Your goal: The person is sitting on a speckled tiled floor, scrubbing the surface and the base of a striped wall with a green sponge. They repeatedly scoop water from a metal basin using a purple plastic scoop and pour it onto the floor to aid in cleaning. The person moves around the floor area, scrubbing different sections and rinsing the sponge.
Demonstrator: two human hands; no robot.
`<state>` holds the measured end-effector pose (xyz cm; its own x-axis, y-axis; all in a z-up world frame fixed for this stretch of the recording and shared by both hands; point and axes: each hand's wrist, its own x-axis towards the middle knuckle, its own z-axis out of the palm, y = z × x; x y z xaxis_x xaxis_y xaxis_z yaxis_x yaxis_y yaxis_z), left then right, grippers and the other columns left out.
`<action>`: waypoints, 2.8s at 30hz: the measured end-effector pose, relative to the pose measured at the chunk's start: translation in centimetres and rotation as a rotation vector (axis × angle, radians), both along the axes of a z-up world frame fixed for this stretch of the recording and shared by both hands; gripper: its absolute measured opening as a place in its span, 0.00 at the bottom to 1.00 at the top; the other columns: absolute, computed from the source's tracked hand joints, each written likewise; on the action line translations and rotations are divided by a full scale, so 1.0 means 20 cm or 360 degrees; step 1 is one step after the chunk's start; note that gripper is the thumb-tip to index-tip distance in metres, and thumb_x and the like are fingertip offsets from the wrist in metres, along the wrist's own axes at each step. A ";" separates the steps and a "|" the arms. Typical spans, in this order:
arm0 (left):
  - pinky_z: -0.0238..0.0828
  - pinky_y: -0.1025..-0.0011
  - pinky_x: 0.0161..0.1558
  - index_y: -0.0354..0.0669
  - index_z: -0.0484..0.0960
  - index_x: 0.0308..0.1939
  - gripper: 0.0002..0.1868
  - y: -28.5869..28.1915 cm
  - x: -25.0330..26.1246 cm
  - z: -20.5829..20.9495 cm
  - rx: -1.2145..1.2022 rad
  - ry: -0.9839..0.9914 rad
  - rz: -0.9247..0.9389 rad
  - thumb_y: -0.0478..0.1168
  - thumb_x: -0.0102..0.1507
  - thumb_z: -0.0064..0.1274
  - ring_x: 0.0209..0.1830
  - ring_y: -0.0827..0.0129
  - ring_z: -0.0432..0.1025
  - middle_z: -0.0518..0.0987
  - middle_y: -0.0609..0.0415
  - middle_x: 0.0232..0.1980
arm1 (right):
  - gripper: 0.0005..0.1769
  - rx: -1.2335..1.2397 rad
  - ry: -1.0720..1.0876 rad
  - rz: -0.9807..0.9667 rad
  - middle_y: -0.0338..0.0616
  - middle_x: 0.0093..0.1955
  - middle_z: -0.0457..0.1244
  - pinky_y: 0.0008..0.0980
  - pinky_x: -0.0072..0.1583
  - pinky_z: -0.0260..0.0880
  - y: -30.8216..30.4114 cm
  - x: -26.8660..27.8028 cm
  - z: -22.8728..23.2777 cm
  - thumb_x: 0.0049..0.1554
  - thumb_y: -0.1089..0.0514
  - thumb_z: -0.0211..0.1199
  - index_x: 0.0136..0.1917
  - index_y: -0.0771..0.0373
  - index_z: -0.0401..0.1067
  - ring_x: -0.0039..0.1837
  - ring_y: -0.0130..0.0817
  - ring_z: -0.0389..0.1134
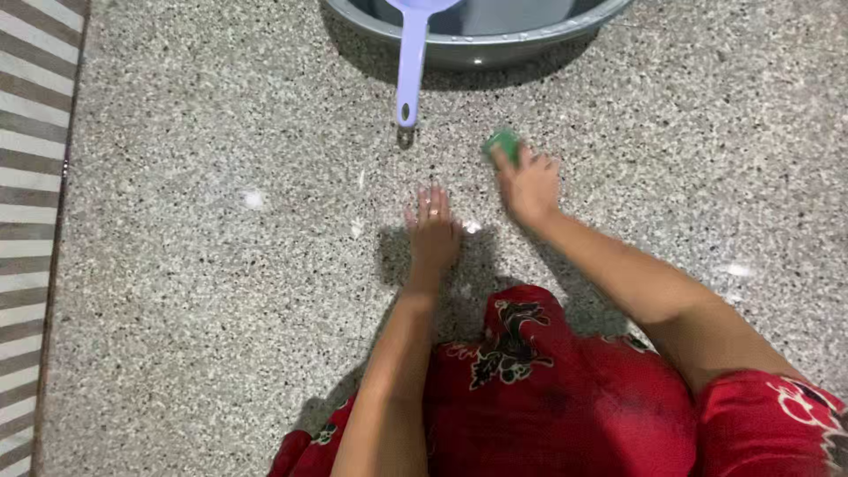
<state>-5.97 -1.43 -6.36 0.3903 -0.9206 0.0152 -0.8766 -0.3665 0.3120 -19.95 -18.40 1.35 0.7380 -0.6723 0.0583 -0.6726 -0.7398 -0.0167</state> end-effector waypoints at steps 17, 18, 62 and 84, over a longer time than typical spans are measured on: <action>0.35 0.22 0.70 0.32 0.59 0.77 0.41 -0.24 -0.13 0.03 -0.0272 0.0015 0.0060 0.51 0.65 0.47 0.80 0.32 0.45 0.51 0.43 0.83 | 0.27 0.0290 -0.0109 0.0345 0.68 0.65 0.63 0.45 0.37 0.70 0.06 -0.43 -0.13 0.67 0.53 0.59 0.78 0.42 0.60 0.41 0.47 0.66; 0.35 0.22 0.70 0.33 0.59 0.76 0.40 -0.24 -0.13 0.04 -0.0229 0.0004 0.0067 0.51 0.64 0.47 0.81 0.33 0.46 0.52 0.43 0.82 | 0.28 0.0089 -0.0179 0.0243 0.67 0.64 0.63 0.45 0.38 0.70 -0.07 -0.46 -0.11 0.66 0.54 0.61 0.78 0.44 0.60 0.42 0.47 0.66; 0.24 0.25 0.70 0.48 0.40 0.80 0.42 -0.64 -0.18 0.22 0.0603 0.0158 -0.0111 0.60 0.66 0.30 0.82 0.43 0.28 0.34 0.56 0.83 | 0.18 0.0199 -0.0297 -0.0008 0.51 0.46 0.67 0.41 0.35 0.67 -0.62 -0.24 -0.03 0.75 0.54 0.54 0.77 0.45 0.65 0.38 0.42 0.66; 0.26 0.29 0.74 0.39 0.58 0.78 0.38 -0.55 -0.20 0.00 -0.0020 0.0118 -0.0071 0.55 0.67 0.38 0.83 0.43 0.38 0.49 0.48 0.83 | 0.16 0.0691 -0.0660 -0.0762 0.58 0.42 0.71 0.42 0.40 0.69 -0.47 -0.62 0.03 0.70 0.47 0.57 0.59 0.62 0.70 0.37 0.45 0.70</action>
<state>-10.00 -12.45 -6.32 0.3493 -0.9370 -0.0003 -0.8663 -0.3231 0.3809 -32.35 -27.85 2.03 0.3360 -0.9389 -0.0751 -0.7932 -0.2391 -0.5600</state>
